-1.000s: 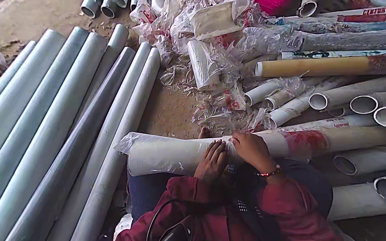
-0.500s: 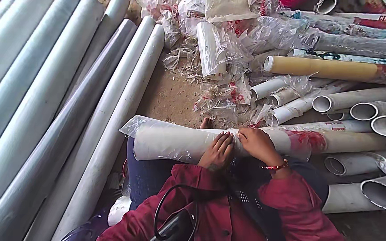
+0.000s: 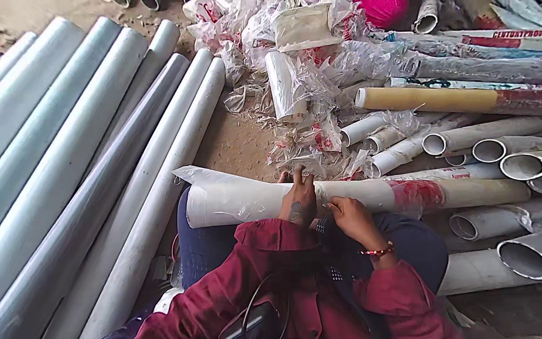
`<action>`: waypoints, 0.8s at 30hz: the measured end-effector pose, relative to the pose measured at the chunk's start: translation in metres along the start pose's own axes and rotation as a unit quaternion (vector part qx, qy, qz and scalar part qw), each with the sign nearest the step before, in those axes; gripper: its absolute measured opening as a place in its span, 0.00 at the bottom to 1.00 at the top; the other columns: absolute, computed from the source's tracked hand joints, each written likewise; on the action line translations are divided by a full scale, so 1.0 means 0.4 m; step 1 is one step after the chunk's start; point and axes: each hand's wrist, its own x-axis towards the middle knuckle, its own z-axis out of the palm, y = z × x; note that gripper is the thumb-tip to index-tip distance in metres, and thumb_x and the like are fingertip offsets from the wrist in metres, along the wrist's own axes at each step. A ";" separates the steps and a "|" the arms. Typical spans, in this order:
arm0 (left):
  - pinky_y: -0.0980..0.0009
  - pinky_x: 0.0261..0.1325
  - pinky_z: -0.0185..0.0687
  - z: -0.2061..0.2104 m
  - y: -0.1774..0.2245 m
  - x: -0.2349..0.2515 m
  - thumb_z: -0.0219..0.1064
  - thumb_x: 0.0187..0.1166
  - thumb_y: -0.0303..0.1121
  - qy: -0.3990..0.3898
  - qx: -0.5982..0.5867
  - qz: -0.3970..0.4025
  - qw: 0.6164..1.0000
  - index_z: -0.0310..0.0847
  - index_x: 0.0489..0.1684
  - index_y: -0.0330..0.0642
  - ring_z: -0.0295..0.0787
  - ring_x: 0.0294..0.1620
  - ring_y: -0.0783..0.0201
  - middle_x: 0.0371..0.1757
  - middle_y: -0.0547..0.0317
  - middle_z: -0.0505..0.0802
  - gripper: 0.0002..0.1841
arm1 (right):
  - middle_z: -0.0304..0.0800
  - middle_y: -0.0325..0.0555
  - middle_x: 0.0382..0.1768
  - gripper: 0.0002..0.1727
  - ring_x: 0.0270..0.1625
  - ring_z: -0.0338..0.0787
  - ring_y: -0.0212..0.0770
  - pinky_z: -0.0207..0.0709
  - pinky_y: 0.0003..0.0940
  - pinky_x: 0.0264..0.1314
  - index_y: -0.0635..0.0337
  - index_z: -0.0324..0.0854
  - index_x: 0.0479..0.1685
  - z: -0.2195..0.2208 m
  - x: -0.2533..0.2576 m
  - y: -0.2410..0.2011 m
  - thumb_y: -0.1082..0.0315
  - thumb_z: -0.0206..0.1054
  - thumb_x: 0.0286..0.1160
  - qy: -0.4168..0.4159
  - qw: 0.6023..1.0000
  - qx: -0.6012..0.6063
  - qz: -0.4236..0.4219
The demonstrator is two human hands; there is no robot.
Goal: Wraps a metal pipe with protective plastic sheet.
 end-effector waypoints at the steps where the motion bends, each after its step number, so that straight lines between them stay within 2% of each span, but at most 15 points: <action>1: 0.50 0.70 0.81 -0.036 0.029 0.019 0.53 0.91 0.29 -0.076 0.028 -0.035 0.996 0.76 0.76 0.33 0.85 0.71 0.41 0.90 0.38 0.65 0.19 | 0.85 0.51 0.32 0.16 0.38 0.83 0.47 0.73 0.50 0.47 0.67 0.87 0.42 0.006 0.002 0.028 0.65 0.57 0.89 0.014 0.998 0.059 -0.017; 3: 0.44 0.79 0.69 -0.071 0.075 0.056 0.59 0.91 0.38 -0.166 0.094 -0.062 0.980 0.77 0.72 0.29 0.76 0.80 0.40 0.85 0.35 0.70 0.22 | 0.78 0.36 0.23 0.14 0.25 0.73 0.29 0.69 0.29 0.35 0.66 0.86 0.36 0.013 0.013 0.076 0.68 0.60 0.88 0.093 0.973 0.205 -0.047; 4: 0.40 0.81 0.64 -0.074 0.095 0.069 0.61 0.89 0.43 -0.193 0.134 -0.074 0.969 0.77 0.72 0.28 0.70 0.83 0.38 0.84 0.33 0.71 0.26 | 0.74 0.31 0.20 0.13 0.21 0.68 0.23 0.64 0.22 0.29 0.65 0.84 0.35 0.012 0.023 0.089 0.69 0.59 0.87 0.145 0.950 0.269 -0.058; 5: 0.37 0.80 0.63 -0.070 0.113 0.078 0.60 0.90 0.47 -0.211 0.179 -0.085 0.957 0.76 0.73 0.26 0.67 0.86 0.36 0.84 0.32 0.72 0.29 | 0.73 0.29 0.19 0.12 0.19 0.67 0.22 0.64 0.21 0.27 0.65 0.83 0.36 0.006 0.036 0.096 0.70 0.58 0.88 0.195 0.931 0.303 -0.058; 6: 0.36 0.79 0.65 -0.063 0.127 0.086 0.58 0.91 0.48 -0.217 0.217 -0.094 0.947 0.75 0.74 0.26 0.66 0.86 0.35 0.84 0.31 0.72 0.30 | 0.74 0.32 0.20 0.13 0.20 0.69 0.25 0.66 0.26 0.29 0.66 0.85 0.39 -0.008 0.052 0.100 0.69 0.57 0.89 0.242 0.922 0.299 -0.046; 7: 0.37 0.79 0.66 -0.054 0.139 0.092 0.57 0.91 0.47 -0.215 0.241 -0.104 0.941 0.75 0.74 0.26 0.65 0.87 0.33 0.85 0.31 0.72 0.29 | 0.79 0.40 0.23 0.14 0.25 0.75 0.34 0.71 0.36 0.36 0.68 0.86 0.44 -0.028 0.066 0.101 0.68 0.56 0.90 0.275 0.920 0.279 -0.023; 9: 0.41 0.82 0.65 -0.032 0.150 0.099 0.58 0.91 0.44 -0.199 0.275 -0.113 0.934 0.75 0.75 0.25 0.60 0.89 0.33 0.87 0.30 0.68 0.28 | 0.90 0.56 0.37 0.17 0.41 0.89 0.51 0.79 0.54 0.52 0.69 0.87 0.54 -0.055 0.088 0.106 0.67 0.55 0.91 0.309 0.917 0.252 0.027; 10: 0.43 0.83 0.63 -0.021 0.152 0.101 0.59 0.90 0.43 -0.187 0.302 -0.103 0.929 0.76 0.74 0.25 0.58 0.90 0.34 0.87 0.31 0.68 0.27 | 0.92 0.59 0.41 0.17 0.47 0.91 0.55 0.79 0.57 0.56 0.69 0.87 0.56 -0.057 0.098 0.114 0.66 0.55 0.91 0.321 0.913 0.249 0.041; 12: 0.42 0.86 0.52 -0.018 0.161 0.099 0.61 0.89 0.46 -0.174 0.345 -0.093 0.918 0.78 0.72 0.28 0.56 0.92 0.38 0.86 0.34 0.72 0.27 | 0.93 0.61 0.41 0.17 0.47 0.92 0.58 0.79 0.59 0.56 0.70 0.87 0.54 -0.039 0.117 0.134 0.66 0.56 0.90 0.348 0.899 0.262 0.042; 15: 0.38 0.87 0.47 -0.016 0.131 0.103 0.63 0.87 0.45 -0.153 0.292 -0.111 0.938 0.83 0.67 0.31 0.56 0.91 0.38 0.83 0.36 0.76 0.25 | 0.93 0.60 0.40 0.18 0.46 0.92 0.56 0.80 0.58 0.54 0.69 0.88 0.54 -0.022 0.113 0.145 0.65 0.56 0.90 0.342 0.899 0.272 0.024; 17: 0.40 0.87 0.49 -0.003 0.109 0.094 0.63 0.87 0.42 -0.120 0.264 -0.103 0.951 0.85 0.66 0.32 0.59 0.89 0.38 0.81 0.37 0.78 0.22 | 0.94 0.60 0.42 0.18 0.48 0.93 0.57 0.80 0.58 0.56 0.68 0.88 0.56 -0.030 0.104 0.138 0.64 0.56 0.91 0.316 0.910 0.268 0.024; 20: 0.41 0.83 0.59 0.023 0.080 0.073 0.59 0.89 0.35 -0.078 0.248 -0.058 0.964 0.85 0.67 0.32 0.64 0.87 0.37 0.80 0.36 0.79 0.19 | 0.94 0.58 0.44 0.18 0.50 0.93 0.56 0.80 0.58 0.57 0.65 0.88 0.58 -0.034 0.099 0.132 0.62 0.55 0.91 0.298 0.919 0.256 0.039; 24: 0.43 0.83 0.61 0.023 0.072 0.057 0.56 0.91 0.34 -0.077 0.249 -0.026 0.965 0.83 0.67 0.30 0.65 0.86 0.37 0.79 0.36 0.79 0.18 | 0.95 0.58 0.47 0.19 0.53 0.94 0.56 0.81 0.57 0.58 0.63 0.87 0.61 -0.032 0.093 0.120 0.61 0.54 0.92 0.286 0.932 0.216 0.045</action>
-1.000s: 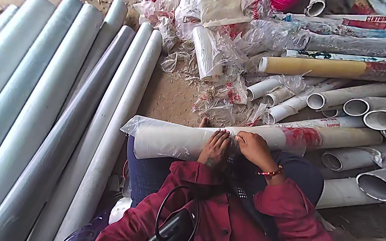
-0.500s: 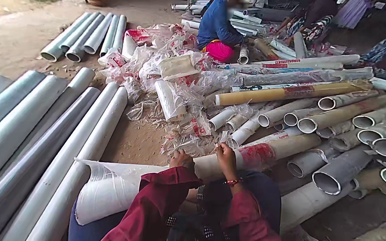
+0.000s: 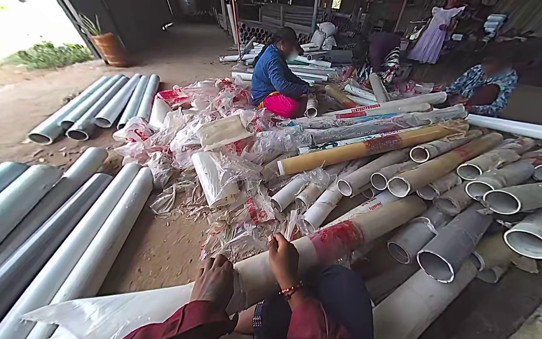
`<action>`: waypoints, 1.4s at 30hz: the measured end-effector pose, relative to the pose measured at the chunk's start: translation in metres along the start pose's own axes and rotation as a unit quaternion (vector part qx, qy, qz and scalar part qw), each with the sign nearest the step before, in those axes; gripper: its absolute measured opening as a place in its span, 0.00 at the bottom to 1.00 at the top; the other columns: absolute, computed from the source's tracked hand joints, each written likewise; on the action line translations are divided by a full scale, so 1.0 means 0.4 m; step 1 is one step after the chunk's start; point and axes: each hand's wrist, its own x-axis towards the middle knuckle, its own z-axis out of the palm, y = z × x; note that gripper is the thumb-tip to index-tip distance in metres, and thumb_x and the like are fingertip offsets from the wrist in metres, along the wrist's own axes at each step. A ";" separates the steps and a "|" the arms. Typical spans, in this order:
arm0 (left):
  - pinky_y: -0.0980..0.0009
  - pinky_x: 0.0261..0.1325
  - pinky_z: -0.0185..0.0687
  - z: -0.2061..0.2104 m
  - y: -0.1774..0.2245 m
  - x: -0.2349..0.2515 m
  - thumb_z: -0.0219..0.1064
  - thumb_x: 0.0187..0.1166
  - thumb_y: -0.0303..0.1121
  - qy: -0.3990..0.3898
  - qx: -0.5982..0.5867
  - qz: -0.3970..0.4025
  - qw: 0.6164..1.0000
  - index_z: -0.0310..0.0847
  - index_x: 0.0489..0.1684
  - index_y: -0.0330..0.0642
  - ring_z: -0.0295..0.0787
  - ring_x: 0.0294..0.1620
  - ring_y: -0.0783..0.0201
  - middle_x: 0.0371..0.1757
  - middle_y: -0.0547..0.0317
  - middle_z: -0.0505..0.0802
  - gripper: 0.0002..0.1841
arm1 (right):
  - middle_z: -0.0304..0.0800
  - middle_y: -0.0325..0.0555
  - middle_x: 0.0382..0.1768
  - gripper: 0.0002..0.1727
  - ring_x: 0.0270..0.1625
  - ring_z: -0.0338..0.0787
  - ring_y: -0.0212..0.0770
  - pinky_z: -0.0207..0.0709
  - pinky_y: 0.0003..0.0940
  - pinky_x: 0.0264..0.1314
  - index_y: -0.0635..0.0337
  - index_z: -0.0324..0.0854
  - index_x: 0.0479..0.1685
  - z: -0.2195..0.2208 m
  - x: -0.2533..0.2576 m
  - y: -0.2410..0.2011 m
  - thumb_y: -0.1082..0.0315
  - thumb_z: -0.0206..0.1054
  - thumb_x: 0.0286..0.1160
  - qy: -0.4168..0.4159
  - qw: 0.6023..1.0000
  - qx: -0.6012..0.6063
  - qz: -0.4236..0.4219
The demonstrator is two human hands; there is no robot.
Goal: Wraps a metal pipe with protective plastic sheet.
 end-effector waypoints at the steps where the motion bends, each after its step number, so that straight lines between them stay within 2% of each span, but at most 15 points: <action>1: 0.43 0.83 0.61 -0.001 0.000 0.000 0.56 0.91 0.33 -0.004 -0.002 0.006 1.000 0.83 0.67 0.30 0.65 0.86 0.37 0.79 0.37 0.80 0.18 | 0.95 0.58 0.47 0.19 0.53 0.94 0.56 0.81 0.57 0.58 0.63 0.87 0.61 -0.001 -0.002 0.000 0.61 0.54 0.92 -0.003 1.000 -0.010 0.001; 6: 0.42 0.80 0.66 -0.042 0.021 0.018 0.52 0.92 0.35 -0.085 0.074 -0.007 0.994 0.80 0.70 0.31 0.65 0.87 0.40 0.82 0.39 0.76 0.20 | 0.95 0.58 0.46 0.19 0.52 0.94 0.57 0.81 0.58 0.56 0.63 0.87 0.61 0.008 -0.004 -0.005 0.62 0.54 0.92 0.001 0.999 -0.035 -0.008; 8: 0.39 0.79 0.66 -0.050 0.032 0.024 0.52 0.92 0.37 -0.103 0.081 -0.028 0.991 0.79 0.73 0.31 0.63 0.88 0.36 0.84 0.36 0.74 0.22 | 0.96 0.58 0.46 0.19 0.52 0.95 0.57 0.81 0.58 0.56 0.63 0.87 0.62 0.014 -0.004 -0.002 0.63 0.55 0.91 0.008 0.999 -0.040 -0.010; 11: 0.40 0.80 0.65 -0.036 0.015 0.005 0.51 0.94 0.47 -0.086 0.070 -0.014 0.994 0.71 0.81 0.37 0.65 0.86 0.37 0.84 0.37 0.73 0.27 | 0.95 0.60 0.46 0.18 0.52 0.95 0.59 0.81 0.59 0.55 0.64 0.87 0.63 0.018 -0.009 0.002 0.65 0.54 0.91 0.023 0.999 -0.032 -0.017; 13: 0.45 0.87 0.57 0.022 -0.023 -0.027 0.53 0.92 0.49 -0.003 0.072 0.028 0.997 0.69 0.84 0.36 0.69 0.86 0.41 0.83 0.38 0.77 0.30 | 0.95 0.61 0.47 0.18 0.53 0.94 0.60 0.81 0.60 0.57 0.65 0.86 0.64 0.021 -0.012 0.003 0.66 0.53 0.92 0.028 0.999 -0.021 -0.017; 14: 0.45 0.88 0.56 0.070 -0.045 -0.040 0.56 0.90 0.47 0.082 0.059 0.062 0.993 0.73 0.80 0.32 0.73 0.84 0.41 0.79 0.37 0.81 0.29 | 0.95 0.61 0.48 0.18 0.53 0.94 0.60 0.81 0.60 0.58 0.66 0.85 0.64 0.020 -0.011 0.003 0.67 0.53 0.92 0.030 0.999 -0.014 -0.017; 16: 0.42 0.75 0.76 0.172 -0.084 -0.027 0.65 0.79 0.41 0.311 0.038 0.155 0.937 0.87 0.61 0.26 0.88 0.69 0.37 0.63 0.35 0.93 0.24 | 0.94 0.61 0.47 0.18 0.52 0.94 0.59 0.81 0.59 0.57 0.68 0.85 0.63 0.016 -0.008 0.008 0.68 0.53 0.91 0.045 0.999 -0.005 -0.025; 17: 0.42 0.71 0.80 0.196 -0.094 -0.017 0.65 0.77 0.41 0.364 0.031 0.181 0.913 0.89 0.57 0.25 0.91 0.65 0.37 0.59 0.35 0.94 0.24 | 0.94 0.61 0.46 0.17 0.51 0.94 0.59 0.81 0.59 0.56 0.69 0.85 0.63 0.016 -0.010 0.012 0.68 0.54 0.91 0.051 0.998 0.000 -0.031; 20: 0.44 0.70 0.80 0.219 -0.108 -0.017 0.62 0.81 0.41 0.389 0.032 0.192 0.900 0.88 0.57 0.27 0.92 0.64 0.39 0.60 0.38 0.94 0.23 | 0.91 0.57 0.36 0.17 0.39 0.90 0.54 0.81 0.55 0.48 0.71 0.85 0.58 0.027 -0.029 0.021 0.69 0.54 0.91 0.053 0.996 0.023 -0.073; 22: 0.45 0.71 0.79 0.220 -0.104 -0.018 0.60 0.83 0.43 0.385 0.043 0.179 0.905 0.87 0.59 0.27 0.91 0.65 0.40 0.61 0.38 0.94 0.24 | 0.87 0.52 0.30 0.16 0.34 0.87 0.48 0.79 0.50 0.43 0.71 0.85 0.53 0.028 -0.046 0.003 0.69 0.54 0.90 0.013 0.994 0.022 -0.111; 25: 0.46 0.70 0.80 0.228 -0.101 -0.023 0.55 0.86 0.45 0.395 0.069 0.166 0.901 0.86 0.61 0.26 0.91 0.66 0.40 0.63 0.37 0.93 0.27 | 0.92 0.58 0.39 0.17 0.44 0.91 0.54 0.79 0.55 0.52 0.70 0.86 0.56 0.021 -0.085 -0.057 0.67 0.54 0.91 -0.122 0.983 -0.075 -0.116; 28: 0.48 0.70 0.81 0.241 -0.103 -0.023 0.52 0.87 0.45 0.416 0.071 0.170 0.890 0.86 0.59 0.24 0.91 0.66 0.40 0.63 0.36 0.93 0.28 | 0.93 0.62 0.44 0.18 0.52 0.92 0.59 0.78 0.59 0.55 0.67 0.85 0.57 0.035 -0.110 -0.109 0.66 0.51 0.91 -0.187 0.956 -0.201 -0.103; 31: 0.51 0.69 0.82 0.253 -0.110 -0.015 0.53 0.86 0.43 0.450 0.066 0.176 0.873 0.87 0.56 0.25 0.92 0.65 0.42 0.60 0.36 0.94 0.26 | 0.93 0.61 0.48 0.19 0.57 0.92 0.59 0.78 0.58 0.58 0.64 0.85 0.58 0.049 -0.118 -0.154 0.64 0.49 0.93 -0.199 0.932 -0.293 -0.074; 37: 0.52 0.70 0.82 0.251 -0.117 -0.021 0.53 0.86 0.39 0.454 0.068 0.193 0.867 0.86 0.58 0.24 0.93 0.63 0.43 0.60 0.36 0.93 0.24 | 0.91 0.61 0.56 0.19 0.64 0.89 0.59 0.76 0.57 0.64 0.63 0.84 0.62 0.053 -0.104 -0.211 0.64 0.50 0.93 -0.233 0.888 -0.390 -0.064; 42: 0.54 0.69 0.82 0.248 -0.118 -0.027 0.53 0.87 0.39 0.458 0.078 0.192 0.865 0.87 0.57 0.25 0.93 0.62 0.45 0.58 0.38 0.94 0.24 | 0.92 0.62 0.56 0.19 0.65 0.89 0.60 0.76 0.58 0.65 0.62 0.84 0.64 0.063 -0.098 -0.217 0.64 0.50 0.93 -0.220 0.886 -0.402 -0.067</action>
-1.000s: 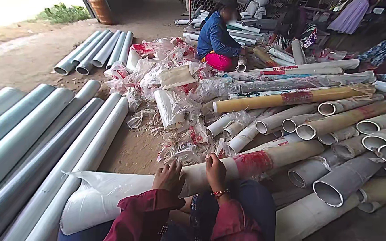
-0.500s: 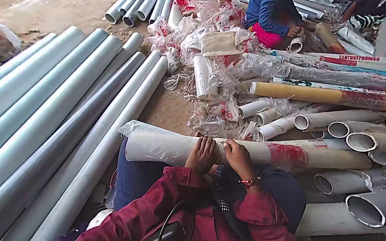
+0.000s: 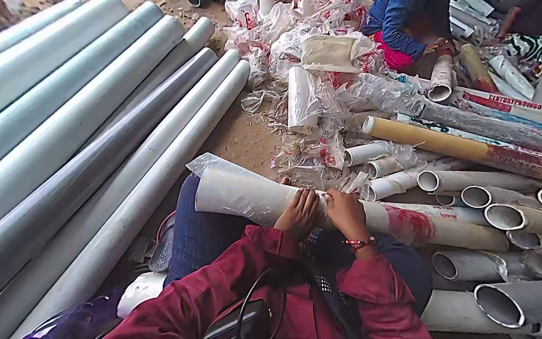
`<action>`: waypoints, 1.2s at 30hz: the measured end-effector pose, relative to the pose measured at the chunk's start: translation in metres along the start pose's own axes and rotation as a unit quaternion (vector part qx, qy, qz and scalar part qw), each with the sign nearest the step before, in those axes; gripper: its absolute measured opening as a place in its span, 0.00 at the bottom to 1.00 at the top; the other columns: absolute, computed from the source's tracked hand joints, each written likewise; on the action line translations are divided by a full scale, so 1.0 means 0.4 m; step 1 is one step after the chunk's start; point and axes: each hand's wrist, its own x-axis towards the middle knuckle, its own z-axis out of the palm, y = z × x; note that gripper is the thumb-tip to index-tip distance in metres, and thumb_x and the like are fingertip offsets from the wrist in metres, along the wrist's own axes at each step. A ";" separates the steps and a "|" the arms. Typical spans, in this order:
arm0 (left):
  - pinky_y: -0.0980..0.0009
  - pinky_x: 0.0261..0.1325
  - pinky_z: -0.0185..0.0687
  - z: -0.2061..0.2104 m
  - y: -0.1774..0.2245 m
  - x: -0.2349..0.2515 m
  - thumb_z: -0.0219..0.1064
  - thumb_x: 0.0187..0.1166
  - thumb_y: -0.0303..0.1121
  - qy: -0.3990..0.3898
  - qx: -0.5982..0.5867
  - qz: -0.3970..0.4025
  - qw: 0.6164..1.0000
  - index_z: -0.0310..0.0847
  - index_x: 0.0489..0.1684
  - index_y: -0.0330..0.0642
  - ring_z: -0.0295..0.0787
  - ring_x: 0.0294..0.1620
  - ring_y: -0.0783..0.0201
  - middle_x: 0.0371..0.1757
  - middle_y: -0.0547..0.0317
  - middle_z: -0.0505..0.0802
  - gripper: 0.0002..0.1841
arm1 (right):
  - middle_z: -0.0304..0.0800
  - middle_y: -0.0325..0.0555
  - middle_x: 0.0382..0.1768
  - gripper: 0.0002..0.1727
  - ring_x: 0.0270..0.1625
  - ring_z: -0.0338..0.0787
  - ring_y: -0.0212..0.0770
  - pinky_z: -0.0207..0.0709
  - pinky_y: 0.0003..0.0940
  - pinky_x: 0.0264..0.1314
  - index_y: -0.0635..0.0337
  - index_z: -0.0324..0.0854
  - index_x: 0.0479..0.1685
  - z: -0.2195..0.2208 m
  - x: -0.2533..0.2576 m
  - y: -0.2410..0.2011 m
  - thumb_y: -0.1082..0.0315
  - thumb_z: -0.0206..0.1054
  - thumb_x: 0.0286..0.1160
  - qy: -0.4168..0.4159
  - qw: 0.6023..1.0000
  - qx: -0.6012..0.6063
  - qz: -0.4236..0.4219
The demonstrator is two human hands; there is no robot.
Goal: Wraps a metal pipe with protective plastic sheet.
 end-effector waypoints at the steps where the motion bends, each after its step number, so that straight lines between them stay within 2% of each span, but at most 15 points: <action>1: 0.54 0.69 0.82 -0.003 0.000 0.001 0.52 0.87 0.40 -0.007 -0.001 -0.001 1.000 0.87 0.57 0.25 0.93 0.63 0.45 0.59 0.38 0.94 0.24 | 0.92 0.62 0.55 0.19 0.64 0.89 0.60 0.76 0.58 0.65 0.62 0.84 0.63 0.000 0.001 0.000 0.63 0.50 0.93 0.001 1.000 -0.005 -0.001; 11: 0.54 0.70 0.81 0.002 -0.002 -0.002 0.51 0.88 0.39 -0.018 0.011 0.011 1.000 0.86 0.59 0.26 0.93 0.63 0.46 0.60 0.39 0.94 0.24 | 0.90 0.63 0.54 0.18 0.64 0.87 0.60 0.74 0.59 0.65 0.66 0.84 0.57 -0.028 0.027 0.018 0.65 0.51 0.92 -0.065 0.996 -0.028 -0.051; 13: 0.51 0.76 0.75 -0.035 -0.003 0.011 0.48 0.89 0.37 -0.108 -0.039 -0.003 0.993 0.82 0.66 0.23 0.88 0.71 0.43 0.68 0.36 0.90 0.25 | 0.89 0.64 0.53 0.17 0.62 0.87 0.60 0.73 0.59 0.64 0.68 0.84 0.56 -0.028 0.031 0.030 0.66 0.51 0.92 -0.071 0.996 -0.006 -0.060; 15: 0.46 0.87 0.59 -0.094 -0.005 0.043 0.42 0.92 0.35 -0.255 -0.109 -0.029 0.960 0.69 0.78 0.20 0.74 0.84 0.39 0.81 0.33 0.79 0.27 | 0.89 0.63 0.50 0.17 0.60 0.87 0.60 0.74 0.59 0.63 0.68 0.84 0.54 -0.021 0.027 0.040 0.67 0.52 0.91 -0.067 0.996 0.015 -0.060; 16: 0.46 0.85 0.61 -0.090 -0.004 0.040 0.43 0.92 0.34 -0.242 -0.108 -0.028 0.964 0.71 0.77 0.20 0.76 0.82 0.39 0.80 0.34 0.81 0.27 | 0.89 0.63 0.49 0.17 0.59 0.88 0.59 0.74 0.59 0.62 0.69 0.84 0.53 -0.016 0.023 0.043 0.67 0.52 0.91 -0.063 0.996 0.023 -0.058; 18: 0.51 0.73 0.79 -0.023 -0.001 0.004 0.52 0.85 0.34 -0.063 -0.056 -0.010 0.996 0.84 0.64 0.25 0.91 0.66 0.45 0.64 0.40 0.93 0.23 | 0.89 0.63 0.48 0.17 0.57 0.87 0.59 0.73 0.58 0.61 0.69 0.84 0.52 -0.010 0.016 0.050 0.67 0.52 0.92 -0.065 0.996 0.034 -0.055; 19: 0.54 0.69 0.82 0.001 -0.001 -0.004 0.54 0.83 0.35 -0.008 -0.037 -0.006 0.999 0.86 0.62 0.26 0.93 0.62 0.47 0.60 0.41 0.95 0.22 | 0.88 0.63 0.47 0.17 0.56 0.87 0.59 0.73 0.59 0.61 0.69 0.84 0.52 -0.007 0.013 0.054 0.66 0.52 0.92 -0.072 0.995 0.036 -0.054; 21: 0.55 0.69 0.82 -0.001 0.002 -0.001 0.55 0.83 0.39 -0.014 -0.026 -0.018 0.999 0.83 0.67 0.25 0.93 0.63 0.47 0.64 0.40 0.93 0.26 | 0.88 0.61 0.44 0.16 0.53 0.87 0.58 0.73 0.59 0.58 0.68 0.84 0.49 0.002 0.006 0.070 0.66 0.52 0.91 -0.091 0.993 0.046 -0.065; 24: 0.50 0.75 0.76 -0.031 0.005 0.019 0.54 0.85 0.45 -0.095 -0.095 -0.063 0.989 0.79 0.72 0.22 0.89 0.70 0.42 0.71 0.35 0.88 0.31 | 0.81 0.48 0.30 0.15 0.35 0.80 0.43 0.72 0.45 0.45 0.66 0.84 0.42 0.044 0.001 0.125 0.67 0.56 0.90 -0.079 0.980 0.156 -0.093; 26: 0.48 0.78 0.72 -0.067 -0.003 0.060 0.53 0.87 0.44 -0.180 -0.164 -0.106 0.964 0.82 0.68 0.23 0.86 0.72 0.40 0.69 0.34 0.89 0.28 | 0.76 0.36 0.23 0.13 0.25 0.72 0.28 0.69 0.28 0.33 0.67 0.84 0.40 0.068 0.001 0.163 0.70 0.57 0.89 0.025 0.954 0.285 -0.090; 27: 0.47 0.77 0.70 -0.093 -0.009 0.094 0.53 0.89 0.44 -0.245 -0.194 -0.133 0.941 0.83 0.66 0.24 0.83 0.73 0.39 0.69 0.33 0.88 0.28 | 0.79 0.39 0.24 0.13 0.26 0.74 0.31 0.71 0.33 0.36 0.69 0.85 0.44 0.068 0.003 0.171 0.70 0.57 0.89 0.088 0.944 0.311 -0.064; 29: 0.43 0.81 0.61 -0.151 -0.026 0.181 0.49 0.94 0.48 -0.416 -0.229 -0.176 0.863 0.81 0.69 0.28 0.73 0.81 0.38 0.75 0.36 0.83 0.28 | 0.88 0.56 0.34 0.15 0.38 0.86 0.50 0.76 0.52 0.47 0.70 0.86 0.52 0.062 0.017 0.175 0.69 0.55 0.90 0.197 0.939 0.283 0.007; 31: 0.38 0.80 0.63 -0.164 -0.034 0.246 0.53 0.92 0.44 -0.490 -0.230 -0.199 0.817 0.83 0.70 0.36 0.71 0.84 0.38 0.79 0.43 0.82 0.23 | 0.93 0.67 0.44 0.18 0.51 0.92 0.65 0.77 0.65 0.55 0.70 0.85 0.59 0.069 0.048 0.175 0.67 0.53 0.91 0.265 0.934 0.231 0.064; 34: 0.28 0.72 0.69 -0.104 -0.052 0.285 0.59 0.87 0.43 -0.508 -0.170 -0.192 0.822 0.84 0.64 0.35 0.76 0.79 0.31 0.78 0.36 0.81 0.21 | 0.93 0.68 0.48 0.20 0.54 0.93 0.68 0.79 0.66 0.56 0.69 0.85 0.62 0.113 0.098 0.195 0.66 0.51 0.91 0.311 0.925 0.203 0.082; 36: 0.27 0.74 0.67 -0.075 -0.058 0.279 0.60 0.87 0.46 -0.497 -0.138 -0.187 0.836 0.82 0.62 0.26 0.75 0.78 0.26 0.74 0.25 0.82 0.26 | 0.94 0.70 0.45 0.19 0.51 0.94 0.70 0.80 0.67 0.51 0.71 0.86 0.59 0.143 0.106 0.204 0.67 0.52 0.90 0.344 0.915 0.204 0.057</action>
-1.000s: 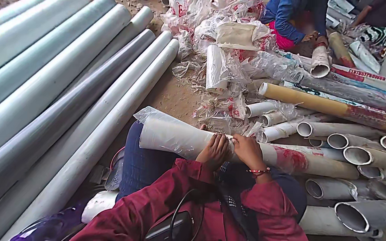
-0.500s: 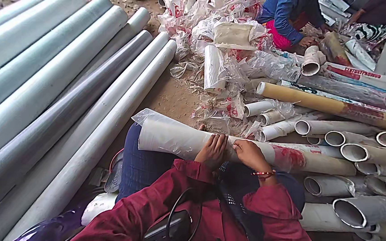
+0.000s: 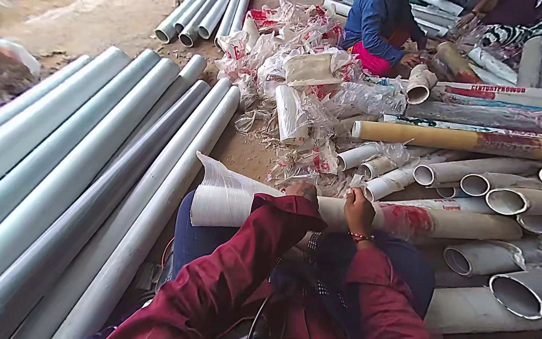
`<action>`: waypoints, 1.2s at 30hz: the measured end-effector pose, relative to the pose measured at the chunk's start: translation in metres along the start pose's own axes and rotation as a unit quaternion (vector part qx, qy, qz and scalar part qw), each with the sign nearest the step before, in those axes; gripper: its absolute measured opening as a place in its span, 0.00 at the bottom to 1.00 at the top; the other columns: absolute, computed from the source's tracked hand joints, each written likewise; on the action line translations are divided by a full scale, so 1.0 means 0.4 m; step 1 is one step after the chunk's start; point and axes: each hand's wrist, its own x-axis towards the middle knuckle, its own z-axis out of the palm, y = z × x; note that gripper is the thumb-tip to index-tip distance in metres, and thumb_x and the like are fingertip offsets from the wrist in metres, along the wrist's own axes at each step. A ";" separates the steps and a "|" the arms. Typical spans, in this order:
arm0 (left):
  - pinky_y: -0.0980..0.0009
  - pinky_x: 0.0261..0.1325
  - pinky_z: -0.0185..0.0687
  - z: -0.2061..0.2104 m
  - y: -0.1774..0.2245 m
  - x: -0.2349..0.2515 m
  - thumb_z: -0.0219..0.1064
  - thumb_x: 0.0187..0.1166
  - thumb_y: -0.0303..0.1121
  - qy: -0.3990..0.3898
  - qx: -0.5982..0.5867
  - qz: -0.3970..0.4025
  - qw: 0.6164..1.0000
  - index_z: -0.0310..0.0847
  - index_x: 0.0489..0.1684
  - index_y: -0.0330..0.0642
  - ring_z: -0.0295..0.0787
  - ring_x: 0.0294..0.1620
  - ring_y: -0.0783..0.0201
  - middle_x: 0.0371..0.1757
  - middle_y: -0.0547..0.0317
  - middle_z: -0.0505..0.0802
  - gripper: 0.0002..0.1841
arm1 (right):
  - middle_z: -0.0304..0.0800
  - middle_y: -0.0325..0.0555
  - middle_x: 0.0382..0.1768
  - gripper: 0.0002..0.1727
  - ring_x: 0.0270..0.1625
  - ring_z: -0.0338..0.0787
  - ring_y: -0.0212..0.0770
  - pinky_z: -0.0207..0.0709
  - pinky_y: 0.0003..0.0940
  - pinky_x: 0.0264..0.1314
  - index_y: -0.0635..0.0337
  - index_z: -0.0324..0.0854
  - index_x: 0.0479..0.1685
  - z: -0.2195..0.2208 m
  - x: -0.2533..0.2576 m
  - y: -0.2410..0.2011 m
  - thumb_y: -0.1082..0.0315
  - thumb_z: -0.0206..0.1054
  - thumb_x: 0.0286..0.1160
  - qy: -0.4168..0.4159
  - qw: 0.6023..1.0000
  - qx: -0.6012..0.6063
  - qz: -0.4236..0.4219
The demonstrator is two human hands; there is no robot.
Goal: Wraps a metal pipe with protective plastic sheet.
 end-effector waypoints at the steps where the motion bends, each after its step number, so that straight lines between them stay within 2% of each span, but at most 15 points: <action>1: 0.26 0.74 0.66 0.011 0.000 -0.021 0.60 0.87 0.46 0.044 0.003 0.021 0.999 0.82 0.59 0.22 0.76 0.76 0.24 0.69 0.21 0.84 0.27 | 0.94 0.70 0.44 0.18 0.49 0.94 0.70 0.80 0.68 0.49 0.72 0.86 0.57 0.007 -0.005 0.007 0.68 0.53 0.90 0.012 1.000 0.007 -0.016; 3: 0.27 0.68 0.72 0.000 0.037 -0.125 0.62 0.84 0.37 0.138 0.014 0.066 0.988 0.84 0.53 0.17 0.83 0.67 0.23 0.58 0.18 0.88 0.23 | 0.94 0.69 0.42 0.18 0.47 0.95 0.69 0.80 0.67 0.47 0.71 0.88 0.54 0.012 -0.015 0.010 0.68 0.54 0.89 0.023 0.999 0.016 -0.034; 4: 0.38 0.83 0.62 -0.085 0.110 -0.197 0.56 0.90 0.35 0.003 0.033 -0.010 0.999 0.75 0.72 0.22 0.71 0.83 0.32 0.76 0.25 0.80 0.23 | 0.94 0.68 0.41 0.17 0.47 0.95 0.69 0.81 0.66 0.46 0.72 0.88 0.52 0.012 -0.018 0.010 0.69 0.54 0.88 0.028 0.999 0.021 -0.041; 6: 0.43 0.89 0.53 -0.129 0.168 -0.201 0.55 0.90 0.31 -0.089 0.026 -0.082 0.992 0.65 0.83 0.25 0.58 0.92 0.37 0.87 0.31 0.70 0.25 | 0.95 0.68 0.41 0.17 0.47 0.95 0.69 0.82 0.65 0.46 0.72 0.88 0.53 0.005 -0.019 0.009 0.70 0.55 0.87 0.029 0.998 0.030 -0.046; 10: 0.37 0.84 0.58 -0.037 0.100 -0.042 0.72 0.78 0.37 -0.064 0.031 -0.080 0.994 0.76 0.71 0.22 0.62 0.88 0.34 0.81 0.30 0.76 0.29 | 0.95 0.65 0.40 0.16 0.45 0.96 0.67 0.83 0.62 0.45 0.70 0.90 0.51 0.010 -0.016 0.011 0.70 0.57 0.85 0.047 0.997 0.028 -0.045; 16: 0.41 0.84 0.60 0.006 0.026 -0.034 0.56 0.89 0.28 -0.028 0.030 0.079 0.996 0.80 0.68 0.26 0.66 0.85 0.34 0.77 0.33 0.80 0.17 | 0.96 0.63 0.37 0.16 0.42 0.97 0.63 0.84 0.59 0.43 0.70 0.90 0.50 0.024 -0.012 0.002 0.70 0.58 0.83 0.079 0.996 0.017 -0.041; 20: 0.47 0.79 0.69 0.040 -0.005 -0.065 0.62 0.84 0.24 0.091 -0.099 0.141 0.981 0.82 0.56 0.20 0.80 0.72 0.34 0.64 0.26 0.85 0.13 | 0.96 0.62 0.36 0.14 0.42 0.97 0.63 0.85 0.58 0.44 0.71 0.91 0.47 0.030 -0.013 0.010 0.71 0.60 0.81 0.100 0.993 0.039 -0.052; 21: 0.48 0.75 0.75 0.053 -0.008 -0.070 0.65 0.82 0.27 0.138 -0.114 0.139 0.974 0.82 0.56 0.20 0.84 0.66 0.34 0.62 0.25 0.85 0.15 | 0.96 0.61 0.35 0.14 0.41 0.97 0.62 0.86 0.58 0.43 0.70 0.91 0.46 0.035 -0.013 0.011 0.71 0.61 0.80 0.110 0.992 0.040 -0.056; 22: 0.48 0.75 0.75 0.056 0.000 -0.078 0.69 0.83 0.35 0.151 -0.099 0.106 0.978 0.78 0.66 0.21 0.82 0.69 0.34 0.69 0.26 0.82 0.23 | 0.96 0.61 0.34 0.13 0.40 0.97 0.61 0.86 0.57 0.42 0.70 0.91 0.45 0.038 -0.014 0.011 0.71 0.62 0.79 0.118 0.990 0.039 -0.060; 24: 0.47 0.90 0.53 0.046 0.030 -0.084 0.63 0.86 0.51 0.076 -0.019 0.018 0.997 0.60 0.88 0.30 0.59 0.90 0.37 0.90 0.37 0.66 0.39 | 0.96 0.60 0.35 0.14 0.41 0.97 0.60 0.86 0.57 0.44 0.70 0.92 0.46 0.037 -0.017 0.009 0.71 0.61 0.79 0.115 0.991 0.040 -0.058; 26: 0.46 0.95 0.26 0.045 0.056 -0.076 0.51 0.93 0.52 -0.005 0.055 -0.008 0.998 0.56 0.91 0.34 0.43 0.97 0.43 0.93 0.42 0.62 0.36 | 0.97 0.60 0.36 0.14 0.41 0.98 0.59 0.86 0.56 0.44 0.69 0.92 0.46 0.036 -0.017 0.010 0.71 0.62 0.79 0.119 0.990 0.035 -0.060; 28: 0.50 0.95 0.35 0.067 0.051 -0.077 0.48 0.96 0.45 0.017 0.074 0.026 0.997 0.63 0.87 0.31 0.57 0.94 0.46 0.89 0.39 0.71 0.30 | 0.97 0.59 0.35 0.14 0.40 0.98 0.59 0.87 0.55 0.43 0.70 0.92 0.46 0.037 -0.018 0.014 0.71 0.62 0.78 0.129 0.989 0.034 -0.065; 31: 0.47 0.85 0.64 0.159 -0.003 -0.078 0.56 0.89 0.28 0.238 0.004 0.135 0.962 0.83 0.68 0.24 0.83 0.76 0.37 0.71 0.32 0.88 0.18 | 0.96 0.60 0.34 0.14 0.37 0.97 0.60 0.86 0.56 0.38 0.70 0.92 0.46 0.035 -0.019 0.017 0.71 0.62 0.78 0.140 0.987 0.040 -0.070; 33: 0.42 0.76 0.76 0.195 -0.026 -0.064 0.60 0.84 0.23 0.344 0.009 0.200 0.917 0.88 0.59 0.22 0.90 0.66 0.33 0.61 0.31 0.93 0.15 | 0.96 0.61 0.33 0.15 0.36 0.97 0.60 0.86 0.57 0.36 0.71 0.92 0.48 0.031 -0.018 0.019 0.72 0.61 0.77 0.156 0.984 0.042 -0.069; 36: 0.43 0.69 0.82 0.218 -0.053 -0.068 0.60 0.81 0.24 0.389 0.041 0.248 0.886 0.89 0.56 0.24 0.93 0.61 0.36 0.58 0.34 0.95 0.15 | 0.96 0.62 0.35 0.16 0.36 0.97 0.62 0.85 0.57 0.35 0.72 0.91 0.50 0.036 -0.028 0.027 0.72 0.58 0.79 0.160 0.984 0.040 -0.073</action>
